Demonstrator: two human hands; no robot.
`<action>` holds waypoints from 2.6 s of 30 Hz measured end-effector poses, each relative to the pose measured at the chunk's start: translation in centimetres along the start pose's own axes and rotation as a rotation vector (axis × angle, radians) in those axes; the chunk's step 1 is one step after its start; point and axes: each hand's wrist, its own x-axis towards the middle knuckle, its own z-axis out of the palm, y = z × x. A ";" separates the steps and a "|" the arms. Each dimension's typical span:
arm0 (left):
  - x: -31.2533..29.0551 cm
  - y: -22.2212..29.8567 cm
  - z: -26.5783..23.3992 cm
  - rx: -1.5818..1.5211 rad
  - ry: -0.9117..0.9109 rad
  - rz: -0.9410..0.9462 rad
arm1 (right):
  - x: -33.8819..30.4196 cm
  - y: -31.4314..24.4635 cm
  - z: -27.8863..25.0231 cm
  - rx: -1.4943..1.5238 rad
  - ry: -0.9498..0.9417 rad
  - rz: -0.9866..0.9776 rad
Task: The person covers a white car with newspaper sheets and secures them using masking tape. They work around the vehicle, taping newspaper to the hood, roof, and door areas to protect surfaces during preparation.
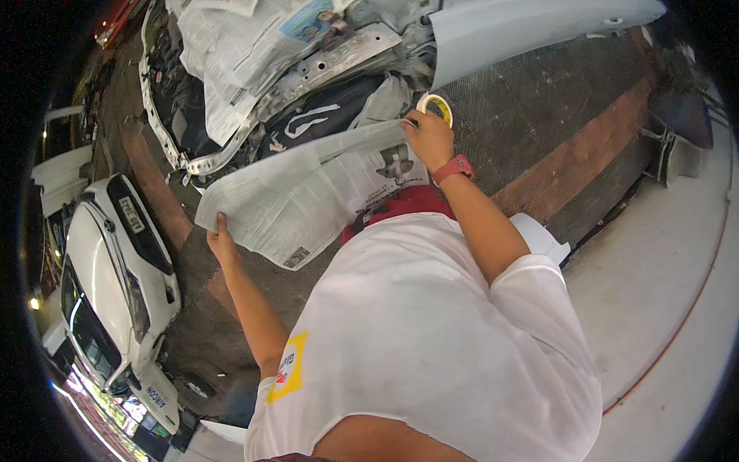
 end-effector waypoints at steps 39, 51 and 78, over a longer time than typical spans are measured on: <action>2.3 6.5 35.9 1.133 -0.555 1.176 | 9.5 4.9 12.5 0.284 0.480 0.349; -0.8 6.4 38.5 1.135 -0.387 1.013 | 11.2 3.8 15.7 0.500 0.635 0.157; -2.6 10.6 46.6 1.571 -0.741 1.542 | 13.2 6.2 18.2 0.409 0.611 0.589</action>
